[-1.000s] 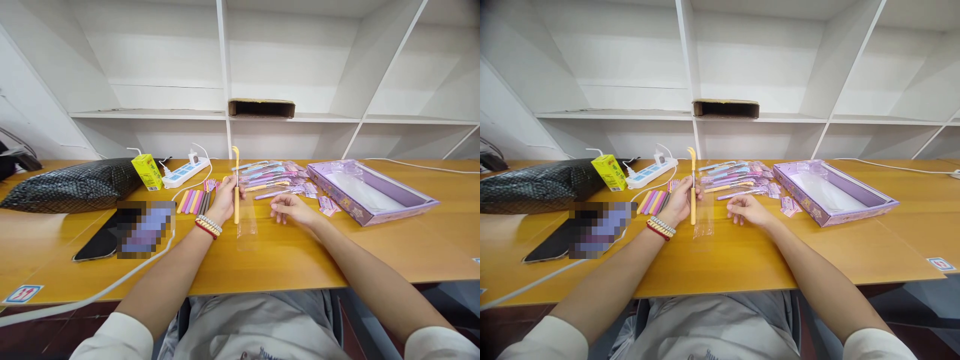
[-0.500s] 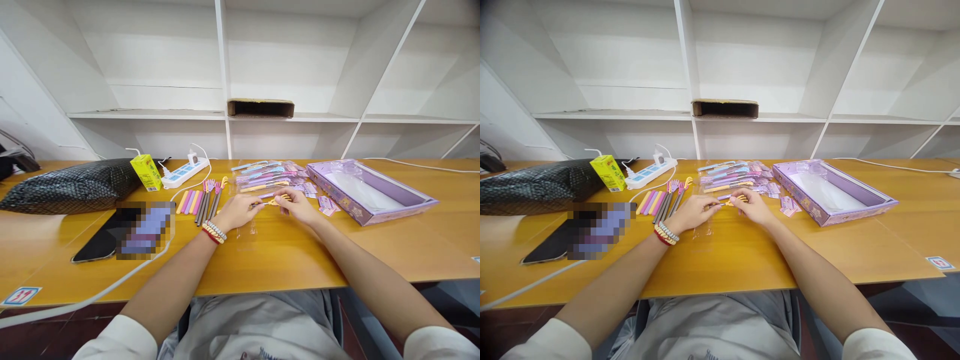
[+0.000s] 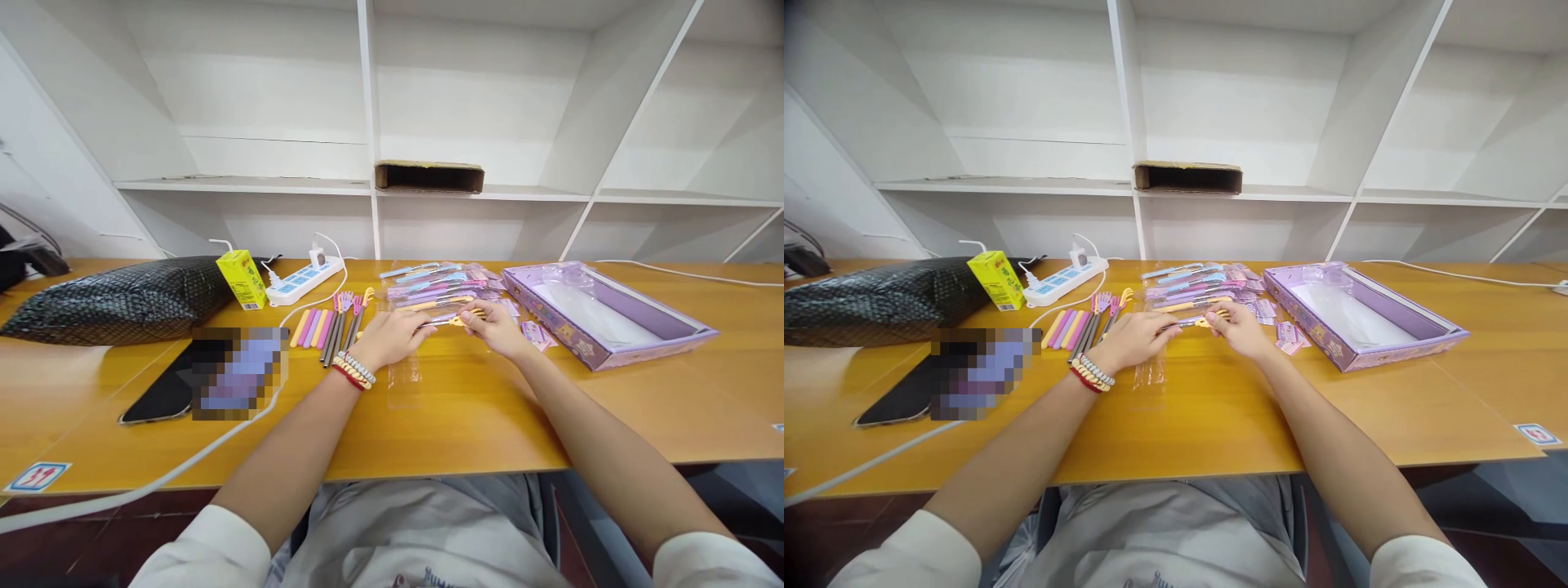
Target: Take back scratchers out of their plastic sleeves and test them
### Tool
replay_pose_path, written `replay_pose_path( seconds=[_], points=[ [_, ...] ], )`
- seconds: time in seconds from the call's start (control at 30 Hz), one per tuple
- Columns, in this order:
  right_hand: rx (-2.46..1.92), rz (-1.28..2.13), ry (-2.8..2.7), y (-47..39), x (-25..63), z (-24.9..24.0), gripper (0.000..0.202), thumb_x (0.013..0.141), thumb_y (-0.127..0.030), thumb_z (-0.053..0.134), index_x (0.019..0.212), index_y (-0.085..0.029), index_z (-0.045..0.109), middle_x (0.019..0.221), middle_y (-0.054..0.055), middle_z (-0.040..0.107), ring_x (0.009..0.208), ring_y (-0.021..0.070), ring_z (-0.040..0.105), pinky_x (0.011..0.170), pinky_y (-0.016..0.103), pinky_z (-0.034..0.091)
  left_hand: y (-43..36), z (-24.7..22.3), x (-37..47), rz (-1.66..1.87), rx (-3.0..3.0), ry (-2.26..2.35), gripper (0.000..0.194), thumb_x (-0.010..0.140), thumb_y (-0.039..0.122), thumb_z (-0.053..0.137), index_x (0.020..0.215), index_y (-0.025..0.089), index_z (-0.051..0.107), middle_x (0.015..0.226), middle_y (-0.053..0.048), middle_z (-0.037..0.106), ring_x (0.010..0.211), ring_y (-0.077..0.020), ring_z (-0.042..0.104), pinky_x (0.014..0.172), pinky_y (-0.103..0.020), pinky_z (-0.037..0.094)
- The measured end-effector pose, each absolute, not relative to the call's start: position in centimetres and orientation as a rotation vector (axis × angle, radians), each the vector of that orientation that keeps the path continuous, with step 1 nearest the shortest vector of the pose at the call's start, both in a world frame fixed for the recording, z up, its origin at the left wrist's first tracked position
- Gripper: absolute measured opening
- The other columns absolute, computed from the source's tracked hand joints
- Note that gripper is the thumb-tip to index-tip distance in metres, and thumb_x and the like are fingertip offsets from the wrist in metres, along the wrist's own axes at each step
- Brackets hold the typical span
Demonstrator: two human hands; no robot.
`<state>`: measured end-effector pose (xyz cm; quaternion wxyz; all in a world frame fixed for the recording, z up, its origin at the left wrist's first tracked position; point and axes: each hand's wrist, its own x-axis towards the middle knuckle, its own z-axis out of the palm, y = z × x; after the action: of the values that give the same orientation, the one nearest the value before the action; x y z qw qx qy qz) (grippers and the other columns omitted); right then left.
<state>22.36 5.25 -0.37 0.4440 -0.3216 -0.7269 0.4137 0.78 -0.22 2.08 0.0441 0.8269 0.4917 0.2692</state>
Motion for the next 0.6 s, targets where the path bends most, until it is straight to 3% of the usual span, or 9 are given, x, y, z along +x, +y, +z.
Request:
replay_pose_path(
  seconds=[0.17,0.43,0.6],
  points=[
    [-0.863,0.988,-1.72,5.7,23.9,0.1,0.027,0.074,-0.044,0.062,0.076,-0.017,0.059,0.051,-0.004,0.049,0.047,0.0068,0.042,0.046,0.019,0.032,0.0,2.6,-1.2,0.857,2.474,1.559,0.031,0.082,0.048,0.047,0.081,0.024,0.066,0.082,-0.005,0.067,0.081,-0.0214,0.06,0.069,-0.028,0.038],
    [-0.881,1.044,-1.546,6.8,26.0,0.7,0.029,0.065,-0.04,0.072,0.075,-0.015,0.063,0.055,-0.001,0.055,0.051,0.0076,0.048,0.048,0.019,0.039,1.2,2.8,-4.8,0.727,2.564,2.053,0.053,0.089,0.049,0.029,0.065,0.02,0.067,0.067,-0.01,0.064,0.073,-0.0254,0.06,0.065,-0.032,0.035],
    [-0.884,0.947,-1.425,7.6,30.0,1.4,0.025,0.065,-0.037,0.072,0.07,-0.015,0.062,0.052,-0.003,0.051,0.044,0.006,0.043,0.039,0.017,0.035,1.5,2.8,-8.2,0.667,2.467,2.406,0.053,0.088,0.046,0.028,0.065,0.019,0.069,0.062,-0.011,0.063,0.069,-0.0261,0.06,0.062,-0.033,0.033]
  ],
)
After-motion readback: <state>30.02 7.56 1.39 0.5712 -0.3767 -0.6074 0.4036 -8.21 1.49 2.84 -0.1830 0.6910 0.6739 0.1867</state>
